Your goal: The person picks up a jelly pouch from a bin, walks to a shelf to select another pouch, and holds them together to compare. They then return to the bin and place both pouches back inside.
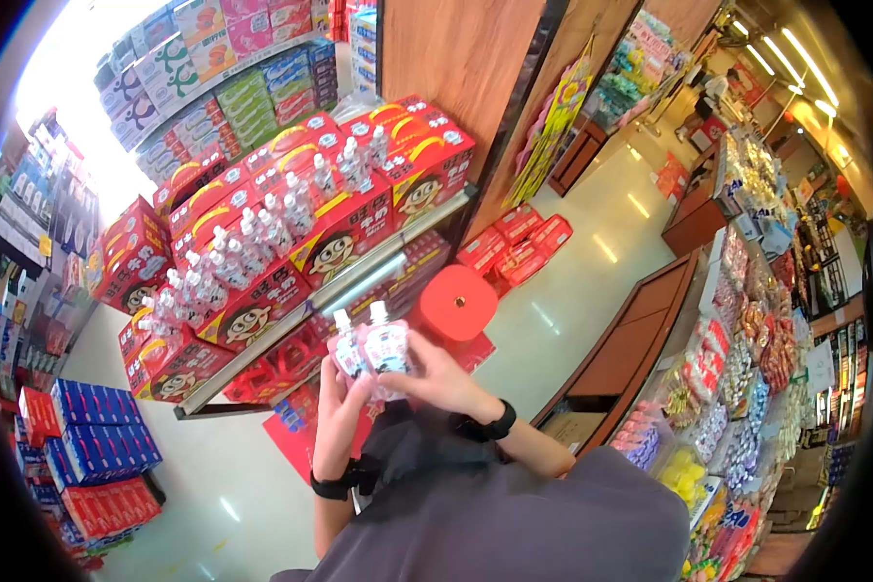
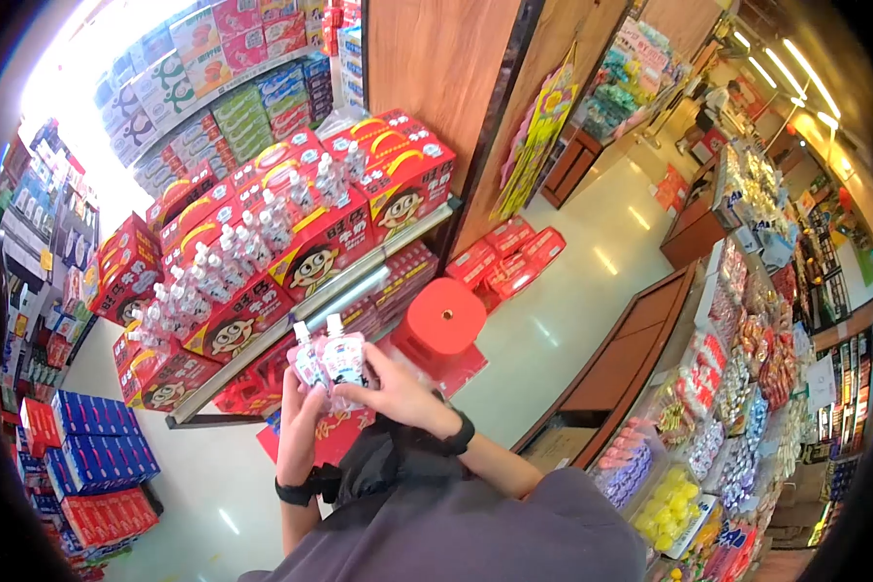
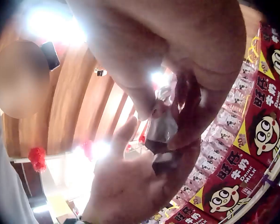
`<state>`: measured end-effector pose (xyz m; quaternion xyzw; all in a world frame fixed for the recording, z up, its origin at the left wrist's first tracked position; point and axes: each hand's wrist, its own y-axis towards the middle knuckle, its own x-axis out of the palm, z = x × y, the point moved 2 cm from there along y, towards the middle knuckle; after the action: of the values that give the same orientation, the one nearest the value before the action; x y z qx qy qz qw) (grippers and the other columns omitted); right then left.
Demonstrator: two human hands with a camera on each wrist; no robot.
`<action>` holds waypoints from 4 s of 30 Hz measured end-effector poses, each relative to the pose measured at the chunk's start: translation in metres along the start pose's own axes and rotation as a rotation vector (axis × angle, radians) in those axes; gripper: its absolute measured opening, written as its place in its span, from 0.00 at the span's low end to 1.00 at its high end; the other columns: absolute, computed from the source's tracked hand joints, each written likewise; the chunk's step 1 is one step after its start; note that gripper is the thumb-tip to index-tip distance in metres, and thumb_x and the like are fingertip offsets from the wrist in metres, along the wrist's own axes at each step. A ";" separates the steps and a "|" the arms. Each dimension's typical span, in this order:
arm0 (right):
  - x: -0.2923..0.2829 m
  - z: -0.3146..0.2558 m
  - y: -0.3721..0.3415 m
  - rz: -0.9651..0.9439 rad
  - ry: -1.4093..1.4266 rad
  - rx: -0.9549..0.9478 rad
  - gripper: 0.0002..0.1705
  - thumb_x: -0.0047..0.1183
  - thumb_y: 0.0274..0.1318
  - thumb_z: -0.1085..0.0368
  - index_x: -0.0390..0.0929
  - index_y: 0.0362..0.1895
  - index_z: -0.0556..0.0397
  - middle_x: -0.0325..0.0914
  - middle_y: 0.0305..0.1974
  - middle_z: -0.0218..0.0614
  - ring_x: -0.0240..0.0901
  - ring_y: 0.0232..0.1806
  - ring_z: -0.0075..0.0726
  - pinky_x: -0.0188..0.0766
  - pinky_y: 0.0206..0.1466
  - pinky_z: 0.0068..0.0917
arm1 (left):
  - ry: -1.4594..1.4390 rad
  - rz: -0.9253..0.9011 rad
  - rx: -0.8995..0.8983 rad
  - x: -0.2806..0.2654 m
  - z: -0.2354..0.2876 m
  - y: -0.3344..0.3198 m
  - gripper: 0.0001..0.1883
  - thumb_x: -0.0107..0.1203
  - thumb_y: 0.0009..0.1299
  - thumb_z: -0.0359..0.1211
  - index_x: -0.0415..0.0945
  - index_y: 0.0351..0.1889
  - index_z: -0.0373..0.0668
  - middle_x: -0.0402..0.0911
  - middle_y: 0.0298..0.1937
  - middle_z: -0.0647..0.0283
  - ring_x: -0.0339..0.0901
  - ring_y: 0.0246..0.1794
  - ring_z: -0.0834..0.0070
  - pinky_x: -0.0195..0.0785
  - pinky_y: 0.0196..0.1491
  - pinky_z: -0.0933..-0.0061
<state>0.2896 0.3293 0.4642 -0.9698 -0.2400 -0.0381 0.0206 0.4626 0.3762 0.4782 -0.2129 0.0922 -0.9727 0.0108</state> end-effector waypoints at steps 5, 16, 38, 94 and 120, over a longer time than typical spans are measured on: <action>-0.015 0.005 0.000 0.062 -0.101 0.009 0.33 0.62 0.69 0.56 0.66 0.68 0.60 0.79 0.54 0.46 0.78 0.57 0.38 0.73 0.61 0.36 | 0.129 -0.015 0.001 0.016 -0.005 0.014 0.31 0.64 0.73 0.28 0.59 0.70 0.38 0.74 0.63 0.58 0.76 0.60 0.75 0.73 0.60 0.70; -0.122 -0.035 -0.071 0.286 -0.270 -0.063 0.23 0.51 0.77 0.55 0.73 0.62 0.61 0.76 0.53 0.44 0.75 0.53 0.39 0.71 0.58 0.35 | 0.150 -0.333 -0.046 0.134 -0.028 0.064 0.35 0.64 0.70 0.21 0.60 0.73 0.39 0.76 0.63 0.60 0.77 0.61 0.74 0.74 0.59 0.71; -0.239 -0.063 -0.122 0.213 0.255 -0.183 0.37 0.63 0.67 0.67 0.60 0.75 0.58 0.71 0.67 0.39 0.71 0.67 0.32 0.71 0.69 0.33 | 0.178 -0.367 -0.016 0.286 -0.052 0.090 0.36 0.62 0.67 0.18 0.60 0.73 0.37 0.76 0.63 0.57 0.78 0.62 0.71 0.74 0.63 0.68; -0.514 -0.064 -0.321 1.394 0.092 -0.213 0.44 0.70 0.60 0.67 0.60 0.75 0.59 0.75 0.64 0.40 0.72 0.67 0.33 0.66 0.72 0.36 | 0.185 -1.433 -0.596 0.699 -0.239 0.202 0.39 0.57 0.71 0.16 0.51 0.78 0.36 0.70 0.71 0.57 0.72 0.70 0.70 0.67 0.71 0.63; -0.637 -0.080 -0.392 1.504 -0.171 -0.150 0.43 0.71 0.59 0.64 0.62 0.74 0.58 0.84 0.55 0.46 0.82 0.58 0.42 0.73 0.64 0.37 | 0.270 -1.446 -0.497 0.840 -0.300 0.204 0.34 0.57 0.73 0.18 0.57 0.76 0.37 0.74 0.67 0.59 0.77 0.64 0.72 0.73 0.65 0.67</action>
<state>-0.4601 0.3761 0.4994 -0.8706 0.4880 0.0455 -0.0436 -0.4294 0.1775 0.5190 -0.0959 0.1462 -0.7064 -0.6859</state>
